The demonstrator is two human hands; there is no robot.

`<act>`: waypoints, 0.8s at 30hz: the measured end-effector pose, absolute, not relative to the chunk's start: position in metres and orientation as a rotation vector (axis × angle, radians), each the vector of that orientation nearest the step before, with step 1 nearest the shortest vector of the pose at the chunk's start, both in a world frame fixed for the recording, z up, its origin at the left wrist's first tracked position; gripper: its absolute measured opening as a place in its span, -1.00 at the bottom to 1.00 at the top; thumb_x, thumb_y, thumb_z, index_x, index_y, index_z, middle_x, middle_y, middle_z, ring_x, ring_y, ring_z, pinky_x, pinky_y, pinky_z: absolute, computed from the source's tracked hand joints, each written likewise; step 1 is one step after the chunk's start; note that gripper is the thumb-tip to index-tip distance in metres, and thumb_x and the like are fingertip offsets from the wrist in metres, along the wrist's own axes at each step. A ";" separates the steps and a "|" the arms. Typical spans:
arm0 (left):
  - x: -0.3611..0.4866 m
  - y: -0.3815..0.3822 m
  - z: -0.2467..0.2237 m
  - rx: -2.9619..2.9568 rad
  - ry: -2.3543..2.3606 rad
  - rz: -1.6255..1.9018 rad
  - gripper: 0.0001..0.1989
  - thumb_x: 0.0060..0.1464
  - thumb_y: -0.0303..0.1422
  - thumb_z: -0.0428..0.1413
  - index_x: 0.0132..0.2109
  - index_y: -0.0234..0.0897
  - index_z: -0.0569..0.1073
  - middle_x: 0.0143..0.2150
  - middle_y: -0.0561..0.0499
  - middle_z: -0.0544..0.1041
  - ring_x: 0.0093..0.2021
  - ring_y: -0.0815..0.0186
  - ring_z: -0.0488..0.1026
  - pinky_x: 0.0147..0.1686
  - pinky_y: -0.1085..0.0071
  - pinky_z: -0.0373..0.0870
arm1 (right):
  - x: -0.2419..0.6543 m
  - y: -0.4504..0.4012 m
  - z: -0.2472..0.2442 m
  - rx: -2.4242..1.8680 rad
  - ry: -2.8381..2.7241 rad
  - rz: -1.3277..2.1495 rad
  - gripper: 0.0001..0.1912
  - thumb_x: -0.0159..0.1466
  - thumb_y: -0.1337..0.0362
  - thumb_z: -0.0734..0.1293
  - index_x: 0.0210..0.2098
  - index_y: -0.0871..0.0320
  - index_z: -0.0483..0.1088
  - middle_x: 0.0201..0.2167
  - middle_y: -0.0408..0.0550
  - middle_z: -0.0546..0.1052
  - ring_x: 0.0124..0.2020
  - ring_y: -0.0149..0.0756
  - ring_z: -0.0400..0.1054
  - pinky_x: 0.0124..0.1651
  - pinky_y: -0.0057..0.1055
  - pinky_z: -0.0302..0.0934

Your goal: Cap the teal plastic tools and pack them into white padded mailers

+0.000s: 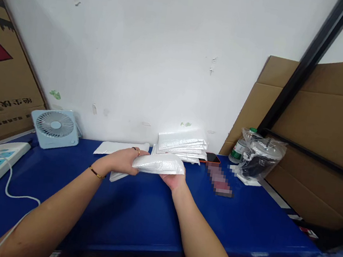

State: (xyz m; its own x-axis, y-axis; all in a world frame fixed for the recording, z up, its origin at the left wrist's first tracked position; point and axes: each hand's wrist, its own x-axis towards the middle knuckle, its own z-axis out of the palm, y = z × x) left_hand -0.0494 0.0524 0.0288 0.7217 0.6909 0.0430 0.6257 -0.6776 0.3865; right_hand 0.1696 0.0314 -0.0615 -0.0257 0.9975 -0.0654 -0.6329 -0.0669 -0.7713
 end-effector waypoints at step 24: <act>-0.020 0.016 0.141 3.077 1.414 -0.220 -0.34 -0.32 -0.34 0.22 0.06 0.02 0.39 -0.03 -0.01 0.49 -0.08 0.13 0.41 0.00 0.25 0.16 | 0.151 0.036 -0.079 -0.975 -0.434 1.500 -0.78 0.13 0.14 0.37 -0.37 0.18 0.37 -0.67 -0.17 0.42 -0.67 -0.36 0.31 -0.67 -0.48 0.20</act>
State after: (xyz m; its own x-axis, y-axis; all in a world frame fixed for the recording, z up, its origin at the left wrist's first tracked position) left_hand -0.0202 0.0164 0.1408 0.6499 0.7600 -0.0119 0.7277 -0.6266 -0.2790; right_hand 0.1507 0.0362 -0.0786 0.0884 0.9436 -0.3191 -0.6270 -0.1962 -0.7540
